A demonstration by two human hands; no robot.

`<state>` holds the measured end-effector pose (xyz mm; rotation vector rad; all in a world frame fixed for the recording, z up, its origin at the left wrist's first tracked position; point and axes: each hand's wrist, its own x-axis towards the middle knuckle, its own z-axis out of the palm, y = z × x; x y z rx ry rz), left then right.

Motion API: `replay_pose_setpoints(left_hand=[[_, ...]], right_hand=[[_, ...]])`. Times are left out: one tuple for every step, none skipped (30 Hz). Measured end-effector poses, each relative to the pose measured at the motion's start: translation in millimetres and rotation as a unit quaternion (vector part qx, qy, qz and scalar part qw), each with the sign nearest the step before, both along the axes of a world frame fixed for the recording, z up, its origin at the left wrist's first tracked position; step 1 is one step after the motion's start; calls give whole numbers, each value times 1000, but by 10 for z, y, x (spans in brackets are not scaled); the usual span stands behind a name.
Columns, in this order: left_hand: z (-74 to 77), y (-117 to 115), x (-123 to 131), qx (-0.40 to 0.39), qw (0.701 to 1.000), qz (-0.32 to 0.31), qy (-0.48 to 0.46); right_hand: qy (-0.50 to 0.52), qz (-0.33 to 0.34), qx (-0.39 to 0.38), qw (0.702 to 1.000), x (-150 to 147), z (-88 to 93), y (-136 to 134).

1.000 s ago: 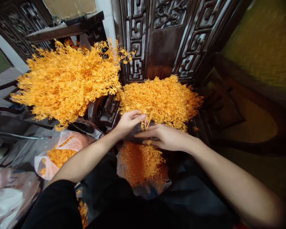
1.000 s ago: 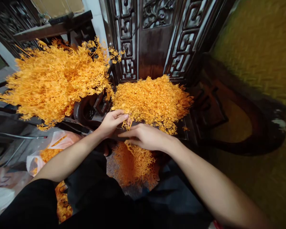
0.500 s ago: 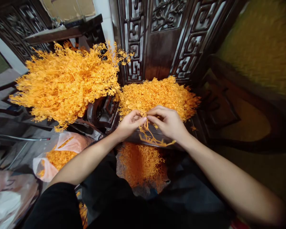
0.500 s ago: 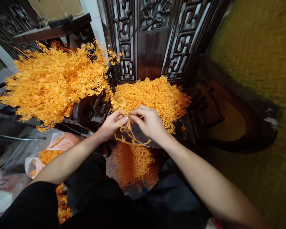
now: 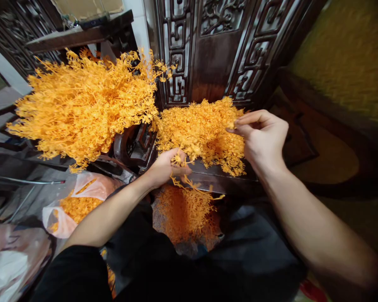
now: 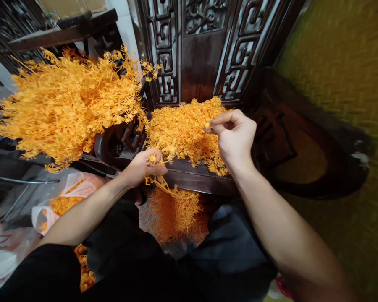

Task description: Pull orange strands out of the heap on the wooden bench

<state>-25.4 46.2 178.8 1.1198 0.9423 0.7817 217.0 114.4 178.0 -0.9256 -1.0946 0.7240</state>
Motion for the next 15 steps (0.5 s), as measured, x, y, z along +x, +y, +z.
replay_pose_setpoints(left_hand=[[5, -1, -22, 9, 1000, 1, 3], [5, 0, -37, 15, 1000, 2, 7], [3, 3, -45, 19, 1000, 0, 10], [-3, 6, -48, 23, 1000, -2, 14], [-9, 8, -45, 28, 999, -3, 17], [-16, 10, -39, 33, 999, -4, 21], [-21, 9, -31, 39, 999, -3, 27], [-25, 8, -23, 46, 998, -2, 33], [-27, 4, -15, 53, 998, -1, 41], [-26, -1, -7, 61, 997, 1, 48], [-24, -8, -1, 70, 996, 2, 56], [-19, -17, 5, 80, 995, 2, 63], [-14, -27, 11, 88, 994, 2, 68], [-8, -38, 15, 92, 993, -1, 70], [-2, -48, 18, 91, 994, -4, 69]], right_hand=[[5, 17, -20, 1000, 18, 0, 19], [-6, 53, -46, 997, 7, 1, 9], [-19, 102, -78, 992, -33, 2, -28], [-23, 154, -109, 982, -95, 3, -87], [-16, 202, -135, 970, -170, 3, -157], [2, 240, -157, 958, -251, 2, -232], [27, 267, -176, 947, -328, -1, -303], [47, 284, -193, 938, -396, -6, -365], [55, 291, -210, 932, -452, -13, -416], [46, 292, -225, 928, -493, -22, -453], [20, 291, -235, 927, -520, -29, -475], [-21, 287, -235, 928, -534, -35, -480], [-71, 282, -225, 930, -535, -36, -468], [-120, 272, -207, 932, -522, -33, -437], [-156, 256, -187, 936, -497, -25, -386]])
